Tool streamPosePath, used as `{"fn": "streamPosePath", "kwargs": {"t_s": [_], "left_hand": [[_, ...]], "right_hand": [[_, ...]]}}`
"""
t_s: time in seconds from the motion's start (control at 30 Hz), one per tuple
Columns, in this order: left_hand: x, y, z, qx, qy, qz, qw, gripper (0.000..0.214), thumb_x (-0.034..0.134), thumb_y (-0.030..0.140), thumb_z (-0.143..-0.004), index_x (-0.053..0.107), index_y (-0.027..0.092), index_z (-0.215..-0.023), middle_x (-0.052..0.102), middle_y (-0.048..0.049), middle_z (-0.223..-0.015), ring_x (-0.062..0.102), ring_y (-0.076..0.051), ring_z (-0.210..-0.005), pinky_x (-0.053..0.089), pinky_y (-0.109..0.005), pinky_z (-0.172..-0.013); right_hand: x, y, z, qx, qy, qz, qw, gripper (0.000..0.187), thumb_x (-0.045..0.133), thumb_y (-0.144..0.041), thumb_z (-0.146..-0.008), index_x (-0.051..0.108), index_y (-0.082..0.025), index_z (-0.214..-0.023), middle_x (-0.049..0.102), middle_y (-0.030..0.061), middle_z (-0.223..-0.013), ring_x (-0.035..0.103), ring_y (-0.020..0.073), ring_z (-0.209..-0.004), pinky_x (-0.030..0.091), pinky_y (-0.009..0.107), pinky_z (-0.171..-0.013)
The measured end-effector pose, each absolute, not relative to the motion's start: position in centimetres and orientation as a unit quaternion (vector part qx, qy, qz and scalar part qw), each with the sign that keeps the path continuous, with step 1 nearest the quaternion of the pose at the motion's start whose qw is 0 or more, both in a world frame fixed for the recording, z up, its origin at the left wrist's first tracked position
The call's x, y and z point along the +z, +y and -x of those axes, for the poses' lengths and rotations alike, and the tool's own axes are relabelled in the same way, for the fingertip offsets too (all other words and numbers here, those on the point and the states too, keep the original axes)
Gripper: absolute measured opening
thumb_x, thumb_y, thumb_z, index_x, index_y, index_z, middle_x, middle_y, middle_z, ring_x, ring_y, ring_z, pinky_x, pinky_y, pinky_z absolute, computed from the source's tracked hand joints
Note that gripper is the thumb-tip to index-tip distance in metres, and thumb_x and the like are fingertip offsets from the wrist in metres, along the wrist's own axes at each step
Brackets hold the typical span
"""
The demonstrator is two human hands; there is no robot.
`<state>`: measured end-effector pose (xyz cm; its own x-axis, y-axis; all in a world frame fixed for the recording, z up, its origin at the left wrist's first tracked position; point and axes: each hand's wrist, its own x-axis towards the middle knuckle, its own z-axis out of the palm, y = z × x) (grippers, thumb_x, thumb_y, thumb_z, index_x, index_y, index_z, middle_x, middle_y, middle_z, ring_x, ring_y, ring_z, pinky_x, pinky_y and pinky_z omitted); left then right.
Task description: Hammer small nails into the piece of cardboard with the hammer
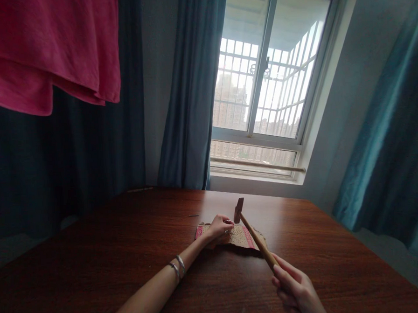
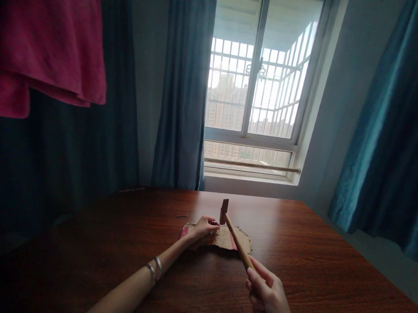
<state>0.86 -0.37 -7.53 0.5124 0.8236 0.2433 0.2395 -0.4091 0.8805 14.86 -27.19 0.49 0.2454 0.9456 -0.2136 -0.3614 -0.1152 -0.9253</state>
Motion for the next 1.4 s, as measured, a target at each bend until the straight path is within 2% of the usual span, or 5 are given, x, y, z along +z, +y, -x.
{"fn": "streamPosePath", "kwargs": {"t_s": [0.27,0.47,0.6,0.77,1.4], "left_hand": [[-7.3,-0.6,-0.9,0.345,0.364,-0.763,0.407,0.022,0.061,0.028,-0.060,0.068,0.009,-0.069,0.064,-0.0035,-0.064,0.054,-0.015,-0.063,0.036,-0.021,-0.055],[-7.9,-0.1,-0.9,0.350,0.355,-0.763,0.411,0.023,0.060,0.027,-0.060,0.069,0.009,-0.071,0.066,-0.0045,-0.068,0.056,-0.015,-0.065,0.037,-0.022,-0.056],[-8.0,-0.1,-0.8,0.356,0.349,-0.758,0.421,0.023,0.061,0.027,-0.060,0.069,0.009,-0.071,0.066,-0.0051,-0.069,0.057,-0.015,-0.065,0.038,-0.022,-0.058],[-7.8,-0.1,-0.8,0.356,0.342,-0.757,0.428,0.022,0.062,0.027,-0.059,0.069,0.009,-0.071,0.066,-0.0055,-0.069,0.057,-0.015,-0.065,0.039,-0.022,-0.058],[-7.6,-0.2,-0.5,0.344,0.336,-0.782,0.396,0.027,0.062,0.030,-0.062,0.070,0.008,-0.076,0.068,-0.0057,-0.070,0.058,-0.016,-0.067,0.038,-0.022,-0.058]], "right_hand": [[0.1,-28.2,-16.5,0.497,-0.280,0.529,0.628,0.077,0.076,-0.041,-0.055,0.051,-0.014,-0.123,0.051,-0.0049,-0.050,0.030,0.0000,-0.028,0.016,0.011,-0.026],[-1.6,-29.1,-18.9,0.367,-0.277,0.612,0.644,0.085,0.078,-0.043,-0.050,0.051,-0.009,-0.123,0.055,-0.0043,-0.044,0.041,0.0069,-0.031,0.029,0.018,-0.029],[-2.9,-29.4,-20.5,0.270,-0.282,0.657,0.645,0.075,0.077,-0.041,-0.051,0.059,-0.008,-0.115,0.066,0.0027,-0.054,0.061,0.0203,-0.053,0.046,0.024,-0.042],[-5.3,-29.4,-22.1,0.196,-0.282,0.691,0.636,0.066,0.074,-0.042,-0.052,0.063,-0.010,-0.109,0.072,0.0082,-0.077,0.065,0.0269,-0.079,0.053,0.028,-0.064],[-9.5,-28.6,-25.9,0.127,-0.353,0.857,0.354,0.061,0.050,-0.052,-0.067,0.058,-0.019,-0.118,0.070,0.0102,-0.094,0.065,0.0307,-0.081,0.050,0.035,-0.065]]}}
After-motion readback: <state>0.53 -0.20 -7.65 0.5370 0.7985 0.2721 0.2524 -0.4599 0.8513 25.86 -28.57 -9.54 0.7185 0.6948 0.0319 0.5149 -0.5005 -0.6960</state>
